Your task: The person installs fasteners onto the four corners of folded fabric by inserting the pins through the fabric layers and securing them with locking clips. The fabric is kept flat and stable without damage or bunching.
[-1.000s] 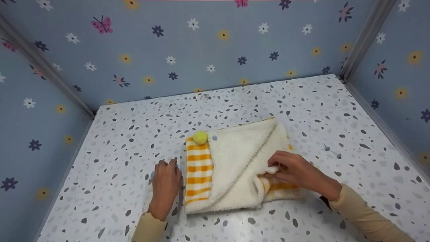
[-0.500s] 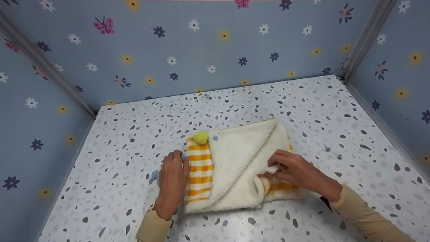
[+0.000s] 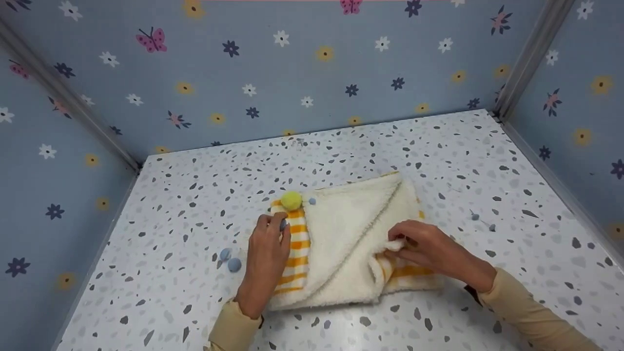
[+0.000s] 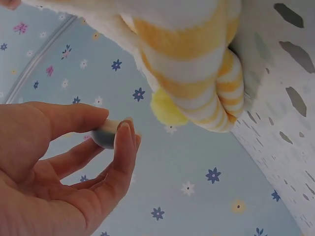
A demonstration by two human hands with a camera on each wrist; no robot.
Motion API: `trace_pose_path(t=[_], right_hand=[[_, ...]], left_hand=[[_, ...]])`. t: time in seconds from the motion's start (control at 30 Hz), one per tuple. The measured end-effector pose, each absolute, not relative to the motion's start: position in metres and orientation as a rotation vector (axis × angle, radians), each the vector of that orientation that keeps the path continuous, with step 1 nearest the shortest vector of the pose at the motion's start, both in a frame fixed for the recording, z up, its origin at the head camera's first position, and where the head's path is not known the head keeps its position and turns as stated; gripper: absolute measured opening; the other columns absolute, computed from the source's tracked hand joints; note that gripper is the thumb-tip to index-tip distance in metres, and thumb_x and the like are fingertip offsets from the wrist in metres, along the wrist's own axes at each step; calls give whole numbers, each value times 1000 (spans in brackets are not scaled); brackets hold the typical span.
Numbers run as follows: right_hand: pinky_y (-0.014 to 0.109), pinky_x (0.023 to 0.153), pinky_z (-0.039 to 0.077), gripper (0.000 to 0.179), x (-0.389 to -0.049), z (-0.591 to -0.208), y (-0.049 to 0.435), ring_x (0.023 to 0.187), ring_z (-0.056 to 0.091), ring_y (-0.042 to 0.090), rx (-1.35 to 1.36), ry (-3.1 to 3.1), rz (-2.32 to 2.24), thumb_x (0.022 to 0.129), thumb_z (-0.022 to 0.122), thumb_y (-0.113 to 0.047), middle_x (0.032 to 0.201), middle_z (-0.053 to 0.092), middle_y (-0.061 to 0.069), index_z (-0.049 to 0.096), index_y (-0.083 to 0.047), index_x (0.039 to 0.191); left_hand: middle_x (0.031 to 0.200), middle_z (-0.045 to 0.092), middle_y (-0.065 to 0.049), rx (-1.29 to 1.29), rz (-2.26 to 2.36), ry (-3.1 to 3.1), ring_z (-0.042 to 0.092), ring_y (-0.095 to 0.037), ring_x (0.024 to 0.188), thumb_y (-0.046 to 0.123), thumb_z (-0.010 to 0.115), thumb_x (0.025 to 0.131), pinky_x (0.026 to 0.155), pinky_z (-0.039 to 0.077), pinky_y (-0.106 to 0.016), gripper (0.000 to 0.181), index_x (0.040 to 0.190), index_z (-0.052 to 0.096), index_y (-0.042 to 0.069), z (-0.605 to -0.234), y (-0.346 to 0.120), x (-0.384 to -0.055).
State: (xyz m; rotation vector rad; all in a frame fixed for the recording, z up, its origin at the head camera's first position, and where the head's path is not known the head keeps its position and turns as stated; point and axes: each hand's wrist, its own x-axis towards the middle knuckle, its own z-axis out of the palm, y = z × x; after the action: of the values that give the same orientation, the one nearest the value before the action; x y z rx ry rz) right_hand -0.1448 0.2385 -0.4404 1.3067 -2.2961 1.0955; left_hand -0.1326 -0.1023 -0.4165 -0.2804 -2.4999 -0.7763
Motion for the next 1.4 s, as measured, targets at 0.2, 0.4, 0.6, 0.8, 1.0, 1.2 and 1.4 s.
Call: trace_pose_path(t=[0.2, 0.4, 0.6, 0.8, 1.0, 1.2, 1.4], right_hand=[[18, 67, 44, 37, -145, -441, 238, 78, 56, 10, 1309, -2286, 1093, 79, 85, 3, 95, 66, -3, 68, -12, 107], [18, 69, 45, 35, -144, -440, 238, 78, 57, 11, 1343, -2272, 1088, 79, 84, 5, 94, 66, -2, 69, -13, 106], [18, 71, 45, 36, -144, -438, 238, 80, 58, 13, 1363, -2265, 1113, 80, 83, 8, 96, 67, 0, 69, -11, 107], [18, 71, 46, 36, -144, -438, 237, 80, 58, 13, 1376, -2253, 1127, 79, 83, 9, 97, 67, 1, 69, -10, 107], [18, 71, 47, 36, -145, -438, 238, 81, 59, 13, 1380, -2261, 1116, 80, 82, 9, 99, 68, 1, 69, -11, 107], [17, 73, 46, 37, -145, -437, 239, 82, 60, 13, 1395, -2280, 1142, 82, 81, 8, 102, 69, 2, 70, -11, 112], [17, 75, 47, 38, -143, -436, 240, 85, 61, 14, 1403, -2314, 1169, 84, 79, 8, 105, 69, 2, 69, -11, 115]], left_hand=[[101, 60, -23, -299, -848, -2519, 67, -36, 83, -4, 71, 93, 71, 58, -47, 19, 112, 69, -5, -413, -90, -132], [101, 58, -22, -353, -890, -2501, 66, -34, 82, -5, 72, 91, 70, 57, -47, 23, 113, 68, -4, -413, -77, -132], [100, 59, -20, -422, -959, -2512, 66, -32, 85, -3, 70, 93, 72, 58, -43, 17, 110, 69, -5, -414, -64, -127], [98, 59, -17, -498, -998, -2497, 66, -28, 84, -3, 69, 95, 73, 59, -37, 15, 109, 69, -5, -412, -48, -122], [97, 59, -15, -586, -1020, -2474, 65, -23, 77, -1, 66, 98, 68, 56, -31, 12, 109, 68, -4, -410, -34, -119], [100, 59, -15, -643, -1039, -2499, 67, -23, 79, 0, 67, 98, 69, 57, -30, 12, 109, 67, -3, -411, -23, -118], [102, 59, -15, -680, -1043, -2525, 68, -24, 82, 1, 67, 98, 71, 58, -31, 14, 111, 67, 0, -413, -13, -117]])
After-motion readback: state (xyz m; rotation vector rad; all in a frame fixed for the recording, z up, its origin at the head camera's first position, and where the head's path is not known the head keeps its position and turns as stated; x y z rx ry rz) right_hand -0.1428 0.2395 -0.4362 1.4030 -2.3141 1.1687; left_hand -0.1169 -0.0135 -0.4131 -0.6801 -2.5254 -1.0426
